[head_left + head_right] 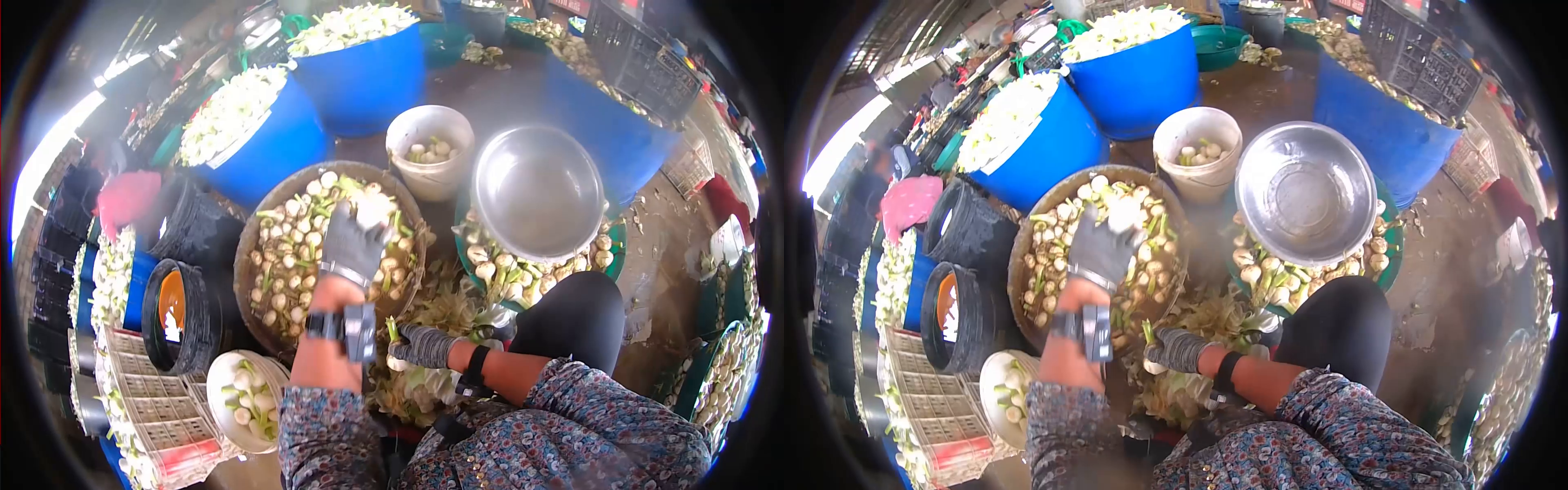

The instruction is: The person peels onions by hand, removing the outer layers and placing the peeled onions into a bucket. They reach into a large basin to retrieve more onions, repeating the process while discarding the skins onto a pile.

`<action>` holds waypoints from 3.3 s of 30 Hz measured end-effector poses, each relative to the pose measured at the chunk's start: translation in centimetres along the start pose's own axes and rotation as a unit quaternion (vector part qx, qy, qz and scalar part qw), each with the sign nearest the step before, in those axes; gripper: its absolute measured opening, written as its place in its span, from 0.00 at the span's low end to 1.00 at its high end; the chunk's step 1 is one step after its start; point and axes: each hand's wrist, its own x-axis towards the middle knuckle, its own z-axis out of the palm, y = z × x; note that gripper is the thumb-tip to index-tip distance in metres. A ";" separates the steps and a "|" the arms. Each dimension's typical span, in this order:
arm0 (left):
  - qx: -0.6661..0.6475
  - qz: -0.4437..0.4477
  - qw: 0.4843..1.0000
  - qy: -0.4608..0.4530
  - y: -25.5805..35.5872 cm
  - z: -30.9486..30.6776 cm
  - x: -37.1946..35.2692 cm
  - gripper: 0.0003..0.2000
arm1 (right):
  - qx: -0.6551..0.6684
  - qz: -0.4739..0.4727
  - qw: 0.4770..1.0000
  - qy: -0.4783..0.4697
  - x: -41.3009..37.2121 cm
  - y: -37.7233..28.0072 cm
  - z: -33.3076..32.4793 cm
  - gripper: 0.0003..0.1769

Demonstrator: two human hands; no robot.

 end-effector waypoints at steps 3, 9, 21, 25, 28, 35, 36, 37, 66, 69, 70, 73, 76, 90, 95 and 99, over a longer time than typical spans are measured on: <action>0.100 0.077 0.987 0.095 1.7 8.5 0.1 0.34 | 0.059 0.007 0.996 0.066 1.8 2.5 0.8 0.30; 0.427 0.159 0.888 0.066 -3.0 1.1 -6.5 0.23 | 0.389 -0.041 0.915 0.092 2.5 3.6 -1.3 0.26; 0.086 0.072 0.990 0.088 -14.4 -7.7 -17.6 0.25 | 0.036 0.014 0.993 0.109 -0.4 -0.9 -2.0 0.19; 0.031 0.070 0.988 0.134 -14.4 -7.9 -17.5 0.22 | -0.040 -0.072 0.965 0.249 -2.5 -2.7 -3.0 0.13; 0.086 0.104 0.982 0.131 -14.2 -8.4 -17.4 0.21 | -0.089 -0.188 0.946 0.250 -2.6 -2.6 -2.9 0.12; 0.281 0.151 0.933 0.165 -14.6 -9.4 -17.0 0.21 | -0.208 -0.209 0.914 0.279 -2.0 -2.0 -0.8 0.09; 0.301 0.160 0.926 0.163 -14.8 -9.7 -17.0 0.21 | -0.223 -0.220 0.906 0.287 -1.9 -1.9 -0.7 0.09; 0.321 0.168 0.918 0.160 -14.8 -9.8 -17.0 0.21 | -0.237 -0.229 0.897 0.294 -1.8 -1.9 -0.6 0.09; 0.192 0.024 0.967 0.166 -14.9 -10.4 -16.5 0.25 | -0.249 -0.293 0.915 0.119 -2.9 -2.0 -1.4 0.16; -0.045 -0.070 0.976 0.201 -14.3 -9.9 -16.3 0.33 | -0.253 -0.262 0.925 0.103 -3.1 -2.5 -1.1 0.15; -0.056 -0.082 0.976 0.196 -14.4 -10.3 -16.3 0.34 | -0.261 -0.256 0.926 0.098 -3.1 -2.6 -1.0 0.14; -0.038 -0.088 0.981 0.167 -14.5 -11.1 -16.1 0.34 | -0.271 -0.233 0.930 0.084 -3.2 -2.8 -1.0 0.11; -0.013 -0.094 0.980 0.177 -14.4 -10.7 -16.3 0.37 | -0.257 -0.212 0.940 0.076 -3.3 -2.9 -0.8 0.12; 0.109 -0.144 0.980 0.089 -14.2 -10.6 -16.8 0.33 | -0.095 -0.022 0.990 0.105 -2.8 -1.0 0.5 0.11; 0.266 -0.139 0.953 0.041 -11.9 -7.7 -18.8 0.31 | -0.091 -0.051 0.986 0.131 -2.5 -0.3 0.3 0.10; 0.281 -0.095 0.955 0.025 -12.2 -9.0 -18.8 0.33 | 0.069 -0.104 0.990 0.068 -2.3 -0.3 -0.3 0.10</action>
